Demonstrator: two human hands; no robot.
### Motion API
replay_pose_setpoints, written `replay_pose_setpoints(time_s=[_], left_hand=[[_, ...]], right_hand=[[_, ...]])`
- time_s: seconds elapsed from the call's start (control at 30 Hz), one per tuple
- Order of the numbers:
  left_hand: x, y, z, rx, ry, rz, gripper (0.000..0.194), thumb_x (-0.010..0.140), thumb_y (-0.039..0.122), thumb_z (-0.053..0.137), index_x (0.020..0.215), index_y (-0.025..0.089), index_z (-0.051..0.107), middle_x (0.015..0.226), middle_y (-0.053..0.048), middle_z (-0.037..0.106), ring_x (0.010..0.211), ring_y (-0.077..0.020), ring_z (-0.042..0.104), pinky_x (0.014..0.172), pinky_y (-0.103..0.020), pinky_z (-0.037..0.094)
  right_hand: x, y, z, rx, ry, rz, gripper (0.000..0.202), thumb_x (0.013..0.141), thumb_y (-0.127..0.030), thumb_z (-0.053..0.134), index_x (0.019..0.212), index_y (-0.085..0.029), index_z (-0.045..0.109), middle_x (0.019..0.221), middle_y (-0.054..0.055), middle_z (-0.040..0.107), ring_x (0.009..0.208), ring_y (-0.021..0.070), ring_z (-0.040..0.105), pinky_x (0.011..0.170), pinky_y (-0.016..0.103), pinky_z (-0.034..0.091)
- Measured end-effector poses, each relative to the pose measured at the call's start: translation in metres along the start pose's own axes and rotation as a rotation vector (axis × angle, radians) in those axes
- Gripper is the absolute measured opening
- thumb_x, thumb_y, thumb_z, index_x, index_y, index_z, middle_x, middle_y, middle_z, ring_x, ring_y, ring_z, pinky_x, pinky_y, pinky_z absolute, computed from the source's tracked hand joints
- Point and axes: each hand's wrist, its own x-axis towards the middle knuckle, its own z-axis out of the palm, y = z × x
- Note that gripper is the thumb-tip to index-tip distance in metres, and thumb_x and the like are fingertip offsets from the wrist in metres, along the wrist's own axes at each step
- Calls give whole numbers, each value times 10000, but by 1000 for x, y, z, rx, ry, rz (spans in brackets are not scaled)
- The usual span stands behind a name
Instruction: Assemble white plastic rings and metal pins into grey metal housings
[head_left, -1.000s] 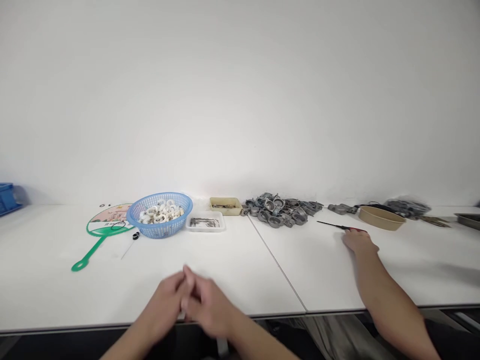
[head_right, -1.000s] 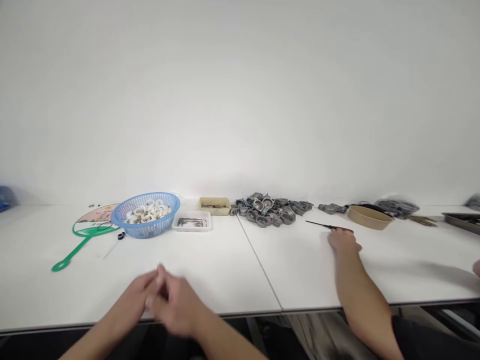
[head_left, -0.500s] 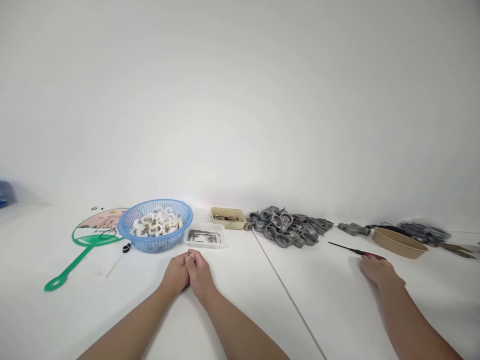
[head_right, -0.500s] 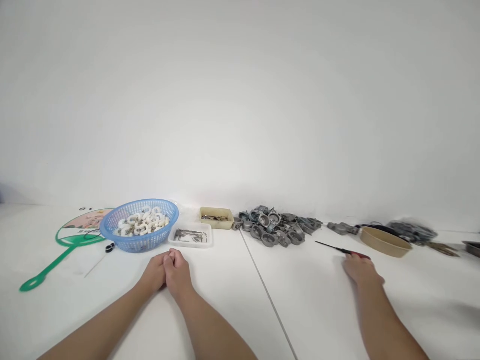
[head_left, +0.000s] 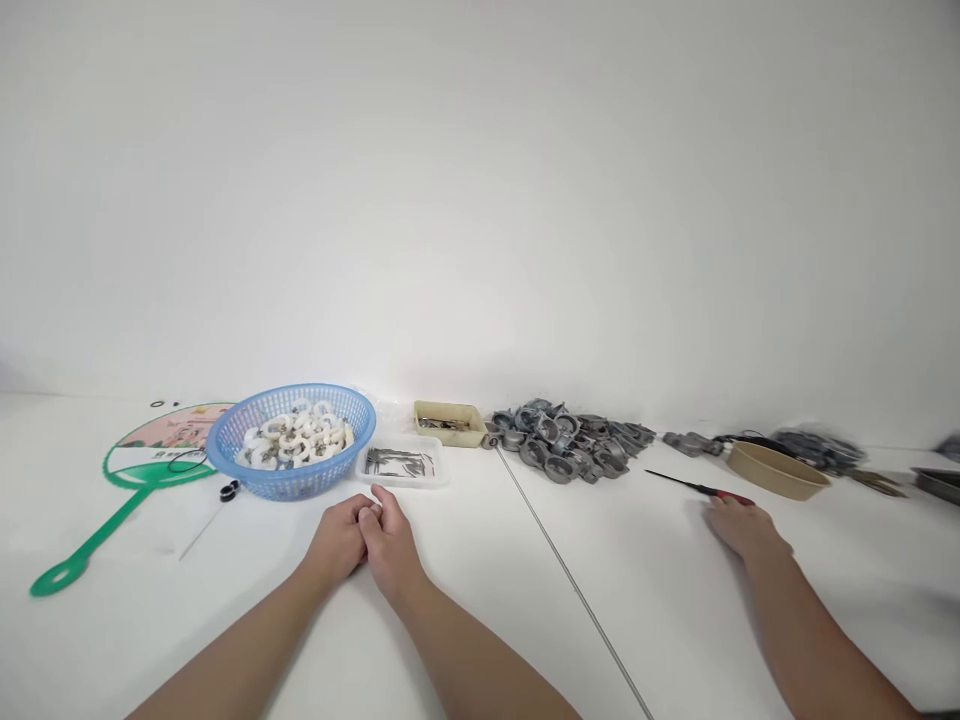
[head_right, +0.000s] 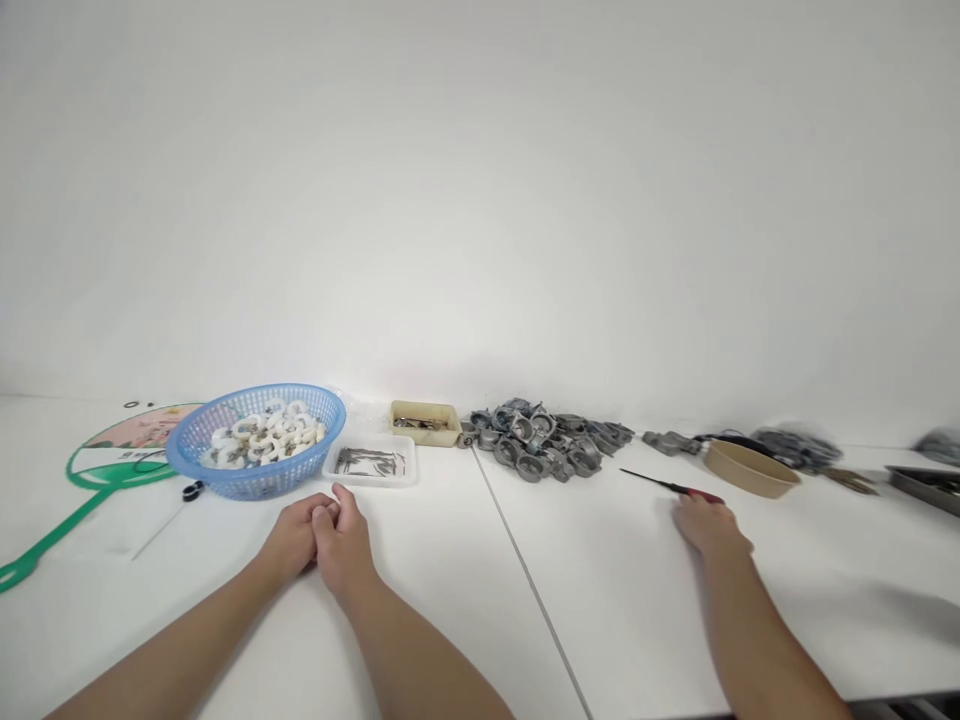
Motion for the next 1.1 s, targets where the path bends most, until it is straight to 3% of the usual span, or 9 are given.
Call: replay_pose_setpoints(time_s=[0.07,0.17,0.37,0.83,1.1], left_hand=[[0,-2,0,-4,-1,3,195,738,321,470,639,162,525,555,16,534,530,-116,463,460,-206,354],[1,-5,0,12,8,23,164,725,293,477,638,162,527,574,15,550,556,-119,477,469,-199,357],[-1,-3,-3,24,6,-25,118,693,244,463,634,166,530,548,23,538,530,-113,457,442,-189,334],[3,-8,0,-120,-29,-66,105,616,151,421,654,162,518,522,29,502,459,-96,423,395,-186,311],[3,-9,-1,-62,-13,-10,139,623,158,424,684,159,549,572,14,552,545,-117,479,444,-191,340]], right_hand=[[9,6,52,195,-52,-27,494,814,-408,468,1234,-147,485,1121,94,595,1070,209,535,942,352,414],[18,19,82,272,-36,-42,450,820,-379,467,1210,-160,505,1117,87,591,1065,201,536,947,347,407],[19,28,75,295,-62,-53,385,827,-373,468,1165,-197,528,1051,55,618,1004,191,566,908,347,431],[20,25,73,346,-120,-67,414,835,-390,474,1196,-188,492,1132,70,592,1056,186,551,922,338,437],[18,20,73,332,-87,-44,390,825,-341,481,1178,-177,512,1127,70,599,1065,184,549,948,337,417]])
